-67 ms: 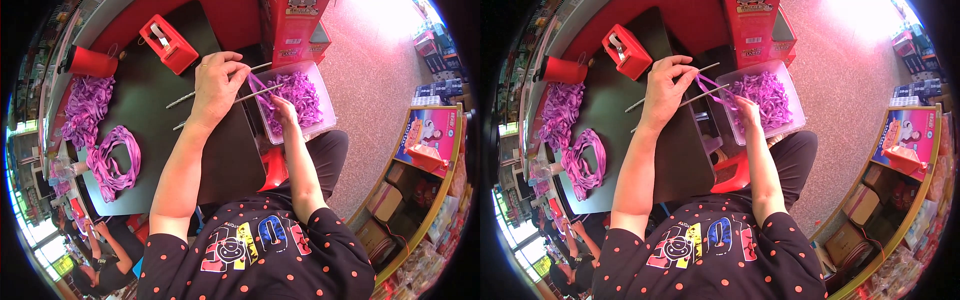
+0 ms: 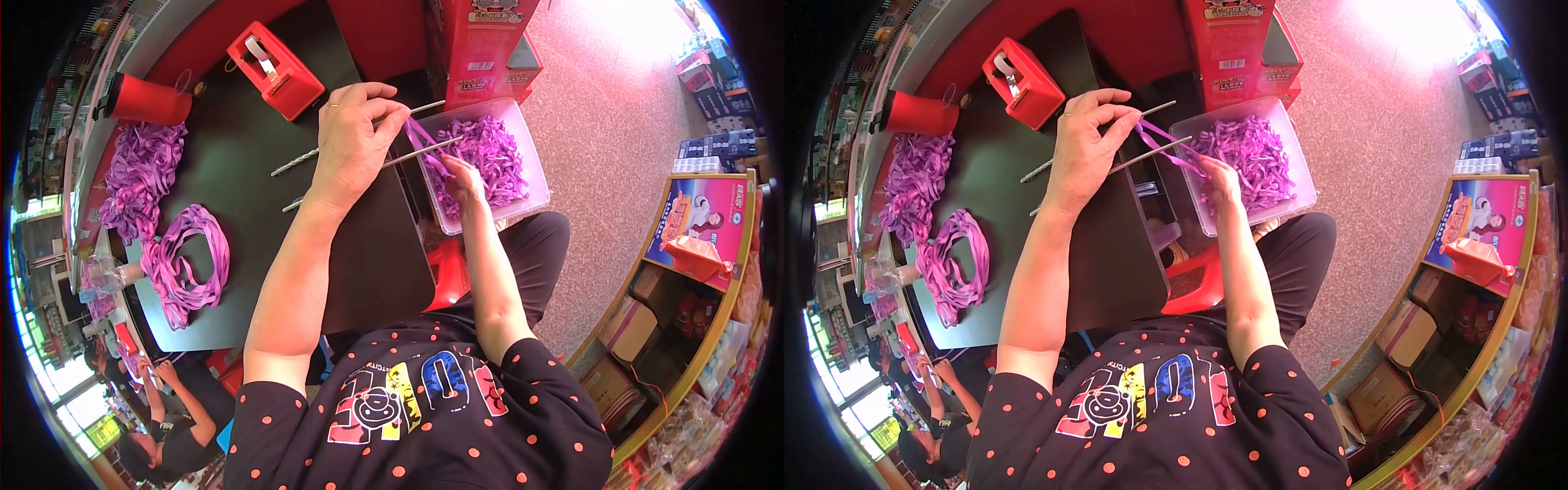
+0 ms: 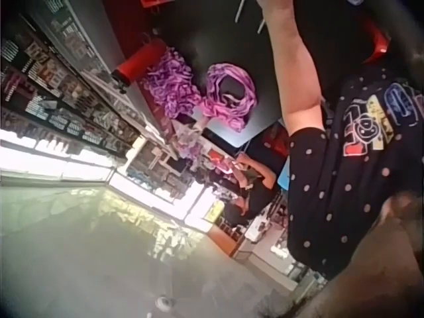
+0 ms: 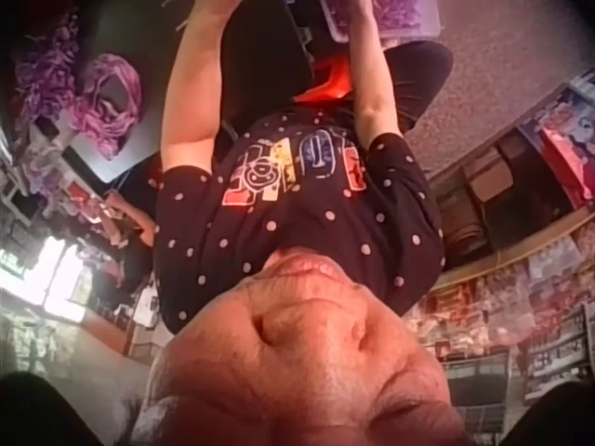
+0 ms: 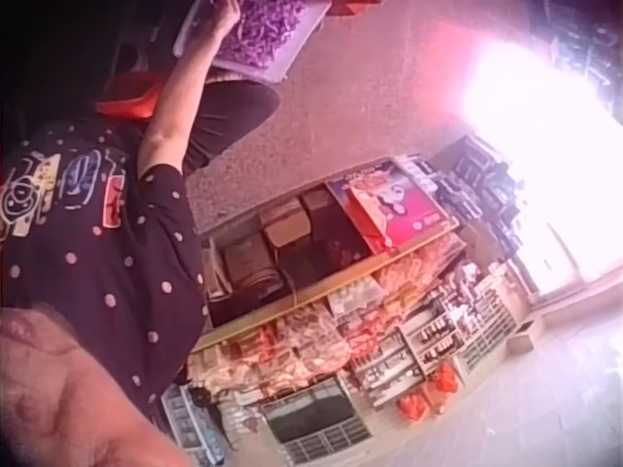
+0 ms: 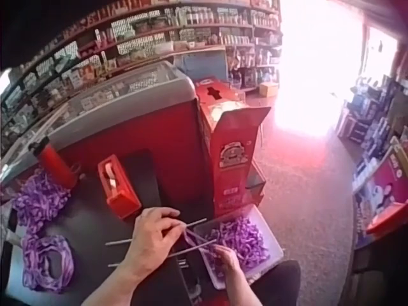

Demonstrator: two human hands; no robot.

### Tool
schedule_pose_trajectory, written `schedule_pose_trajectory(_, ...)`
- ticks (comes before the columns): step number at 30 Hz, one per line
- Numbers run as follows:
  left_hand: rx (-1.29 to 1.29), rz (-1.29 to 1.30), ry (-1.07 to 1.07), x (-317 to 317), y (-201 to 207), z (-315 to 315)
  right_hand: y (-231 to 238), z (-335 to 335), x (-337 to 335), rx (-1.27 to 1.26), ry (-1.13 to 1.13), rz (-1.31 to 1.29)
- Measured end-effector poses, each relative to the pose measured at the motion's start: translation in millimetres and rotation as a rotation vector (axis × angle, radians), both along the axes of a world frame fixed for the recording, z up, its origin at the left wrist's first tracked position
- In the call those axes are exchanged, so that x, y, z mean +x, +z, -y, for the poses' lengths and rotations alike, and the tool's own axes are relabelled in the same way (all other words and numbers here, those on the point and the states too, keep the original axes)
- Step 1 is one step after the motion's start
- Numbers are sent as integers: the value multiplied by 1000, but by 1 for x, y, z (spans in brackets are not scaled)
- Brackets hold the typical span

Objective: Wrapping purple ribbon around thin rods to create decorative craft items.

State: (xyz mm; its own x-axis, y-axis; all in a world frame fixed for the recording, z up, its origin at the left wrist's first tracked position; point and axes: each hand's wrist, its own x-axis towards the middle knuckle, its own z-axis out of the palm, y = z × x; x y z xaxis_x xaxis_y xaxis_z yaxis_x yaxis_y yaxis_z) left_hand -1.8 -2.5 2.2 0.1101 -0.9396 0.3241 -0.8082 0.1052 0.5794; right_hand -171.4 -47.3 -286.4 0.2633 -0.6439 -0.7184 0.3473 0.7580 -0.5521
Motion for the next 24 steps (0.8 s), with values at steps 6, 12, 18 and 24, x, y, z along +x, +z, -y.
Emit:
schedule_pose_trajectory(6,7,-8,-6,0,0,1,-7,2,1,109,32,252)
schedule_pose_trajectory(12,12,-10,-7,1,0,0,1,2,-4,194,-107,610)
schedule_pose_trajectory(18,10,5,-6,4,-1,-1,8,-17,1,-9,27,119)
schedule_pose_trajectory(24,6,-3,-7,0,-2,0,-13,-31,1,-326,159,-269)
